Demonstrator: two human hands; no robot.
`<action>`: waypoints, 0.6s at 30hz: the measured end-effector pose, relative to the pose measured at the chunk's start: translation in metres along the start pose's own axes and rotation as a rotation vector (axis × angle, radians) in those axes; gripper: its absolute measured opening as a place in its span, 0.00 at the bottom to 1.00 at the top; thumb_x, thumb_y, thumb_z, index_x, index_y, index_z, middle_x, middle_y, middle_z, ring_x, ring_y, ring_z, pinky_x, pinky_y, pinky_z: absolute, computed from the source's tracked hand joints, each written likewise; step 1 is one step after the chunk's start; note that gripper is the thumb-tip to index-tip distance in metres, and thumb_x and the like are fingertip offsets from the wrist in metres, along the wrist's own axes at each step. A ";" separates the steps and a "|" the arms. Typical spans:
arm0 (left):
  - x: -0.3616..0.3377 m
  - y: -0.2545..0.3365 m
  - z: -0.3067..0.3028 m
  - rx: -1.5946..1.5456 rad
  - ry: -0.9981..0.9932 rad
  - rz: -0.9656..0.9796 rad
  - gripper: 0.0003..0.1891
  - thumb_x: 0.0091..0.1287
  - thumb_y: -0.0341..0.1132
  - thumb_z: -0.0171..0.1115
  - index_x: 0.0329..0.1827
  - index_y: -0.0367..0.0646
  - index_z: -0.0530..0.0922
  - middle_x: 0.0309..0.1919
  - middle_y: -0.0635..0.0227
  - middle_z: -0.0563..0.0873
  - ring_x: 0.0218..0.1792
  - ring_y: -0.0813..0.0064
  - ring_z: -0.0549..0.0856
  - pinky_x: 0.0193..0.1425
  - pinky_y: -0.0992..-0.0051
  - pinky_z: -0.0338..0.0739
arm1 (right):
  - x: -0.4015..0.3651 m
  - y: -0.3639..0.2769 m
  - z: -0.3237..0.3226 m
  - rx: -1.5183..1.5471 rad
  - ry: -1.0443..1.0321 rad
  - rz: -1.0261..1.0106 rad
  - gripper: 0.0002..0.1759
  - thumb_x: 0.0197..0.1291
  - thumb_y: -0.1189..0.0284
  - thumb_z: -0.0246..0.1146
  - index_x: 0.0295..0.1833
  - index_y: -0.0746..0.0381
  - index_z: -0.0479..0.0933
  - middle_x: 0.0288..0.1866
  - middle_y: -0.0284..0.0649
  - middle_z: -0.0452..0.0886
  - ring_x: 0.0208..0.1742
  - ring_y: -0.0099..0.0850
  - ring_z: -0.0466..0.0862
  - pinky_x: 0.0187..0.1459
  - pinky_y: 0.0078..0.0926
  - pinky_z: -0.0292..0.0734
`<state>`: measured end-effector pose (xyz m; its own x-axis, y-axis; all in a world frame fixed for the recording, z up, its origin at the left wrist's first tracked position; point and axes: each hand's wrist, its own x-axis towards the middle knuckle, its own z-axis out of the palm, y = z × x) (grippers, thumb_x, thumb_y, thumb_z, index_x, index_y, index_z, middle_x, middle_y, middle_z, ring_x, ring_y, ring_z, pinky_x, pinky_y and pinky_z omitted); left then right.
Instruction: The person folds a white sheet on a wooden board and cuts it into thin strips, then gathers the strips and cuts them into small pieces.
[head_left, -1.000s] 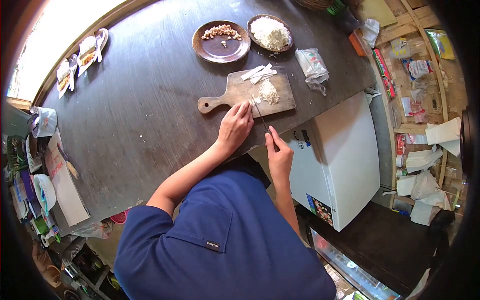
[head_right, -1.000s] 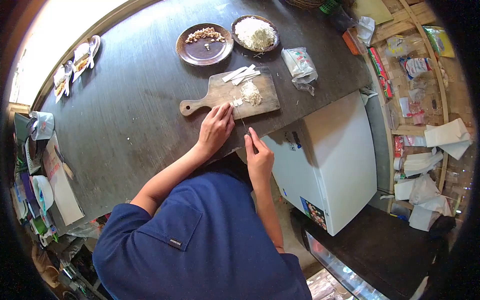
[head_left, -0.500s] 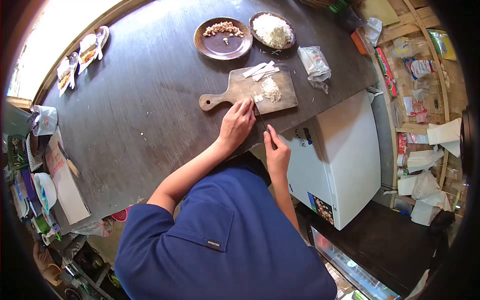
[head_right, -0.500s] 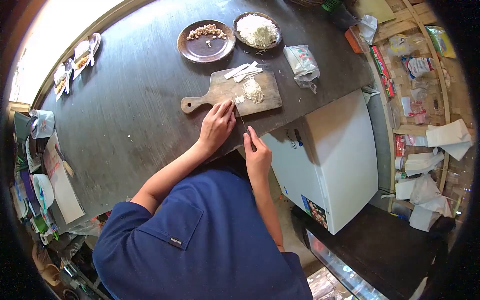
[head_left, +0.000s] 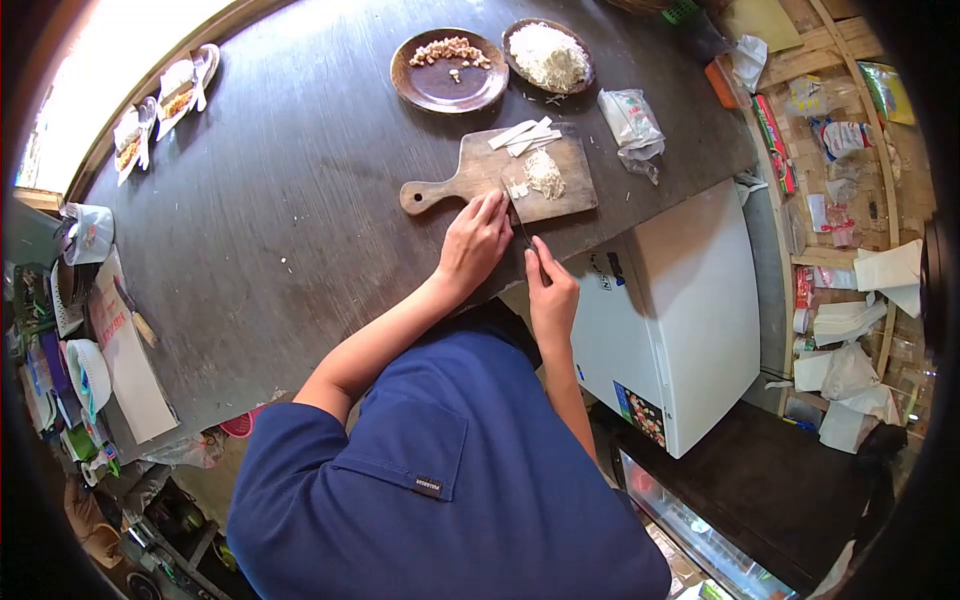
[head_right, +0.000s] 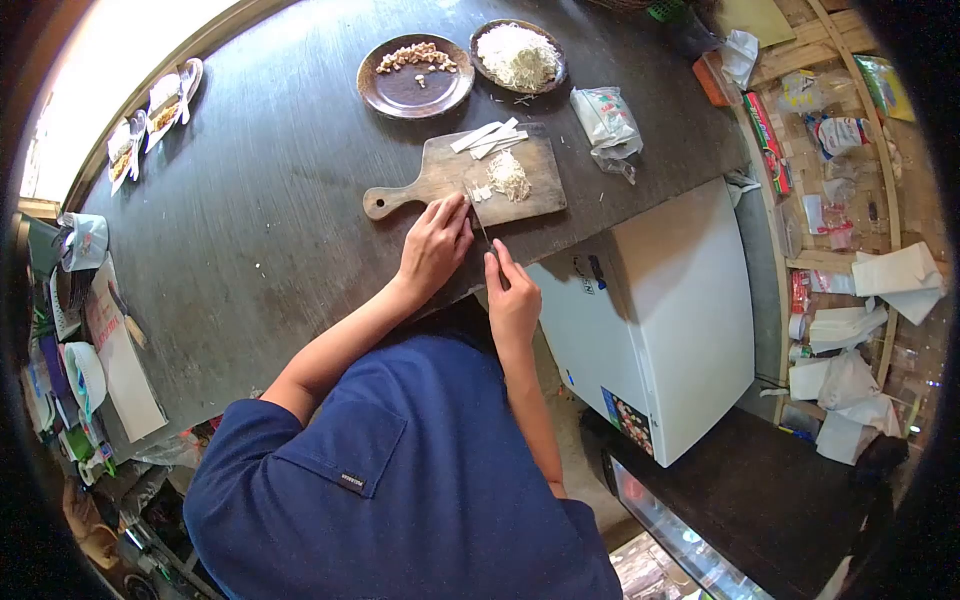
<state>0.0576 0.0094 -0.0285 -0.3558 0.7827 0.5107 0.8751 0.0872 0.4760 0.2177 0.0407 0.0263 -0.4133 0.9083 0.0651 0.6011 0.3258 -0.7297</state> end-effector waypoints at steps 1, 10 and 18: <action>0.000 0.001 0.000 -0.002 0.001 0.005 0.19 0.69 0.30 0.68 0.60 0.28 0.85 0.59 0.55 0.86 0.61 0.58 0.84 0.69 0.66 0.81 | 0.003 -0.004 -0.003 0.010 -0.024 0.039 0.18 0.78 0.65 0.68 0.66 0.63 0.87 0.52 0.58 0.92 0.52 0.42 0.94 0.54 0.36 0.84; 0.002 -0.001 -0.001 0.005 0.008 0.019 0.18 0.68 0.29 0.69 0.59 0.30 0.85 0.58 0.56 0.85 0.61 0.56 0.83 0.68 0.64 0.81 | -0.004 -0.008 -0.007 -0.057 -0.071 0.084 0.18 0.78 0.66 0.68 0.65 0.64 0.87 0.55 0.56 0.92 0.54 0.42 0.94 0.55 0.37 0.84; 0.000 -0.002 0.002 0.014 0.020 0.026 0.18 0.68 0.29 0.69 0.58 0.30 0.86 0.56 0.57 0.86 0.61 0.57 0.84 0.68 0.65 0.81 | -0.007 -0.001 -0.009 0.017 -0.044 0.038 0.18 0.77 0.68 0.69 0.66 0.65 0.86 0.55 0.55 0.92 0.54 0.41 0.94 0.56 0.34 0.84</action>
<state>0.0562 0.0101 -0.0308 -0.3394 0.7723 0.5371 0.8885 0.0757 0.4526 0.2259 0.0363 0.0327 -0.4200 0.9075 0.0076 0.6057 0.2866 -0.7423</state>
